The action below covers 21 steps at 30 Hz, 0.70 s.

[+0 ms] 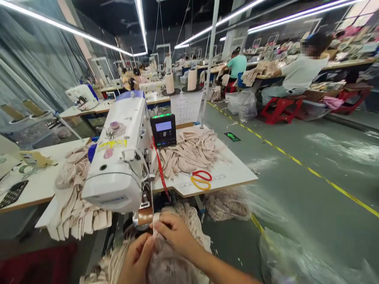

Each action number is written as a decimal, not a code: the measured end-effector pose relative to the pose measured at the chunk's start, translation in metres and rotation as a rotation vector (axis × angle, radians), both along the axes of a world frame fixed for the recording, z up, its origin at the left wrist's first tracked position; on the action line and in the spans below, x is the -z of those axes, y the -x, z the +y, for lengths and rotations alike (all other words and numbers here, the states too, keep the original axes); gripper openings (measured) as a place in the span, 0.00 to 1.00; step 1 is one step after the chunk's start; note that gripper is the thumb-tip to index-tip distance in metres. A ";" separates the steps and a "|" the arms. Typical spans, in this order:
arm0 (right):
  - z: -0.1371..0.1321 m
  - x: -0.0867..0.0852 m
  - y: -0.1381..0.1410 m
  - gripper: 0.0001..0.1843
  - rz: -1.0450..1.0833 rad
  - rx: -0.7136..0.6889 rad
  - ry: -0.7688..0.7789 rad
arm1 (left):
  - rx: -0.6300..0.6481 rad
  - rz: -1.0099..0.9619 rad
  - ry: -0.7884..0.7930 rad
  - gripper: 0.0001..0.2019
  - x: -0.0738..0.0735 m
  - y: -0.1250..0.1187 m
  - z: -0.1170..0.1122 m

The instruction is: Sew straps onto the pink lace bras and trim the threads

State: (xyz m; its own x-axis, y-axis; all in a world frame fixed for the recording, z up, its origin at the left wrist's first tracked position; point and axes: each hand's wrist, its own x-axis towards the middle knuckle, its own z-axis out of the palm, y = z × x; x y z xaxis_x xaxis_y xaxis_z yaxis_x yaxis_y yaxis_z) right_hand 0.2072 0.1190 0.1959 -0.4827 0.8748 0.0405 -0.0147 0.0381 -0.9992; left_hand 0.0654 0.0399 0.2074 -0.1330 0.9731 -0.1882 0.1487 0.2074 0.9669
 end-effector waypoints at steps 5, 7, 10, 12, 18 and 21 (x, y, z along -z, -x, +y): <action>0.024 0.001 0.017 0.12 0.059 0.105 0.084 | -0.091 0.192 -0.078 0.17 0.005 0.013 -0.011; 0.034 0.004 0.025 0.10 0.070 0.146 0.085 | -0.079 0.377 -0.155 0.15 0.008 0.020 -0.007; 0.049 0.006 0.033 0.07 0.042 0.148 0.006 | 0.006 0.570 -0.337 0.15 0.009 0.031 0.004; 0.058 0.005 0.035 0.05 -0.003 0.154 -0.100 | 0.029 0.614 -0.415 0.15 0.008 0.037 0.011; 0.076 -0.001 0.035 0.04 -0.097 0.195 -0.347 | 0.029 0.692 -0.390 0.15 0.002 0.047 0.018; 0.080 -0.004 0.035 0.04 -0.150 0.168 -0.374 | 0.029 0.731 -0.378 0.15 0.002 0.049 0.019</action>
State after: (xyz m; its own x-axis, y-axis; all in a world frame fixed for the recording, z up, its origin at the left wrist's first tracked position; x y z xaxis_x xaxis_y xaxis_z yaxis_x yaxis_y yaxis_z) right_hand 0.1727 0.1987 0.2000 -0.3594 0.8802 0.3100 0.1667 0.3874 -0.9067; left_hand 0.0160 0.0592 0.2058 -0.0685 0.9584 0.2770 0.7678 -0.1266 0.6280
